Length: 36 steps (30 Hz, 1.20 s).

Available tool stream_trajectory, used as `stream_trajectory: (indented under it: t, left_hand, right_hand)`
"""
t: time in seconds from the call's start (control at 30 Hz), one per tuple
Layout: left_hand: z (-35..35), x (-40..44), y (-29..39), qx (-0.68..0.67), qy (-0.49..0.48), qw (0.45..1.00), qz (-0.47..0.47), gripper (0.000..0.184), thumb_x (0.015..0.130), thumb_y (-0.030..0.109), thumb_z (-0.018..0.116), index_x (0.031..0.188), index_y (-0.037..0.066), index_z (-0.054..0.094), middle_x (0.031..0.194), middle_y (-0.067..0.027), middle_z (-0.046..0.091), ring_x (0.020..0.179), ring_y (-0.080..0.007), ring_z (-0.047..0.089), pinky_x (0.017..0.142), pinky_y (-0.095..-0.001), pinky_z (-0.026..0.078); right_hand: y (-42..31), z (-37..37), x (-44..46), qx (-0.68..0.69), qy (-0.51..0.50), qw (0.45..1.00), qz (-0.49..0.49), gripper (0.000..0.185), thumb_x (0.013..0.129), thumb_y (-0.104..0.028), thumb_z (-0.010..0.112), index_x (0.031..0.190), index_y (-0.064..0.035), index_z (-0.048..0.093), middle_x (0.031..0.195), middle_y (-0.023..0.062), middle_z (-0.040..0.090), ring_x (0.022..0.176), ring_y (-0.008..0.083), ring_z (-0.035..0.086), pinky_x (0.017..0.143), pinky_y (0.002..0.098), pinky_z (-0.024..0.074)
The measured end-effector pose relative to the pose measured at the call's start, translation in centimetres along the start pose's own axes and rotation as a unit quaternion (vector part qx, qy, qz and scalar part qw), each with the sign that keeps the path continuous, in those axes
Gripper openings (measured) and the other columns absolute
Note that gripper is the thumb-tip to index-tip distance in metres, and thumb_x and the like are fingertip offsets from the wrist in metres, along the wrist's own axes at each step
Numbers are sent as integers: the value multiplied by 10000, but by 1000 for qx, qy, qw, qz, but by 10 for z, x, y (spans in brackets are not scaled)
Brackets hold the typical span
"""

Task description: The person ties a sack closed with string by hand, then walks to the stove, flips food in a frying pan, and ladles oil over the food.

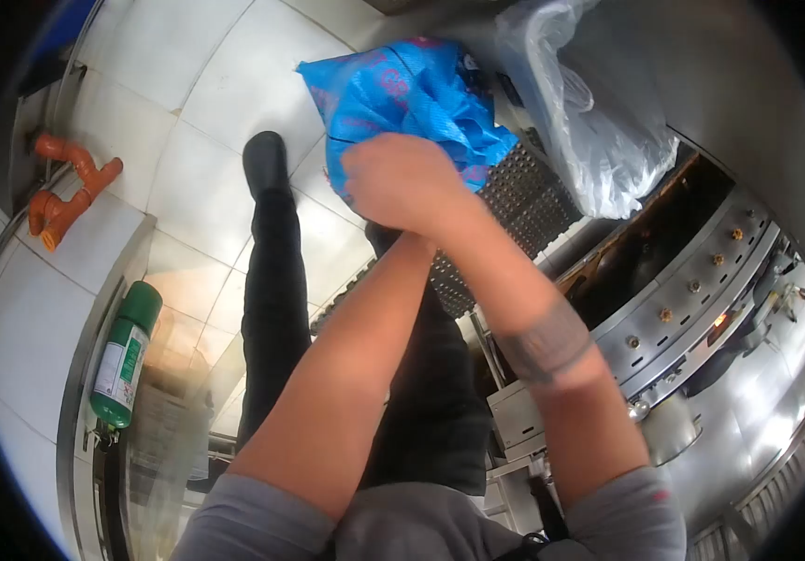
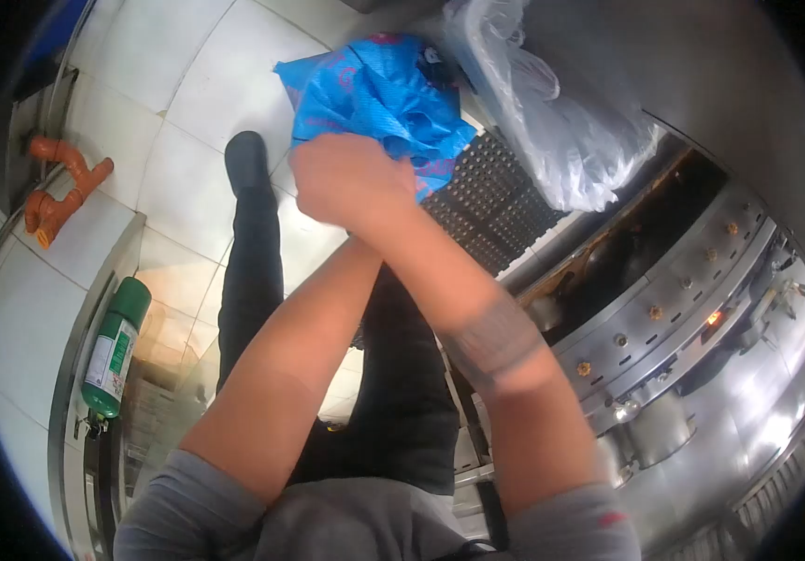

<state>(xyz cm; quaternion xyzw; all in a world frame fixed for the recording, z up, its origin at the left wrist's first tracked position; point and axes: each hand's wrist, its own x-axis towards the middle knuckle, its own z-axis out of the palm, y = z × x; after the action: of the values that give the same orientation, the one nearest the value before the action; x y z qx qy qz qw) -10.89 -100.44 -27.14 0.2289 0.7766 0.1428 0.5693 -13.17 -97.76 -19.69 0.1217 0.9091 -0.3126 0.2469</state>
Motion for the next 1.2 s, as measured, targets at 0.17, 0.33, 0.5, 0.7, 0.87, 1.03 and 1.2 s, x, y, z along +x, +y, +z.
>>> stream_trajectory:
  t: [0.17,0.33,0.5,0.7,0.87,1.03,1.2]
  left_hand:
    - [39,1,-13,-196,358,913,0,446,702,19,729,1109,-45,561,1089,-261,547,1025,-471,541,906,-501,446]
    - [32,-6,-6,-246,346,905,-19,487,690,7,723,1144,-16,549,1101,-253,547,1051,-470,536,919,-508,435]
    - [74,17,-32,-183,373,908,56,539,716,79,734,1212,17,533,1105,-220,540,1103,-426,530,956,-506,413]
    - [56,0,-32,-90,382,908,150,588,762,100,679,1325,83,507,1092,-158,515,1048,-366,570,880,-481,482]
    - [28,-20,-40,-89,303,934,166,513,752,206,717,1251,136,622,945,-88,496,823,-310,611,681,-416,522]
    - [9,-26,-53,-87,249,941,212,527,737,119,695,1253,166,597,1002,-101,511,867,-334,618,711,-451,521]
    - [0,-17,-61,-101,238,931,256,450,780,182,671,1224,152,607,1012,-125,535,904,-362,611,769,-465,512]
  right_hand:
    - [-8,95,60,-202,-166,965,4,139,806,-150,631,814,-99,760,839,100,734,783,280,704,654,441,529]
    - [2,94,49,-212,-145,965,-55,119,789,-146,643,777,-114,757,809,99,731,791,272,709,665,387,547]
    - [3,55,37,-194,-126,968,-93,135,789,-161,640,770,-83,747,819,140,723,768,287,708,669,380,555]
    - [48,23,93,63,-7,985,-162,210,860,-169,572,942,-16,692,777,150,667,725,248,686,679,388,560]
    - [67,-51,109,493,-65,852,165,188,955,-208,554,942,-33,618,745,20,541,607,148,536,653,325,514]
    - [87,-81,66,731,13,651,204,123,939,-88,511,827,-85,561,624,-13,467,533,112,468,464,231,396]
    - [87,-88,-17,716,77,680,137,183,1003,-170,529,910,-20,576,606,-16,423,505,110,385,688,301,469]
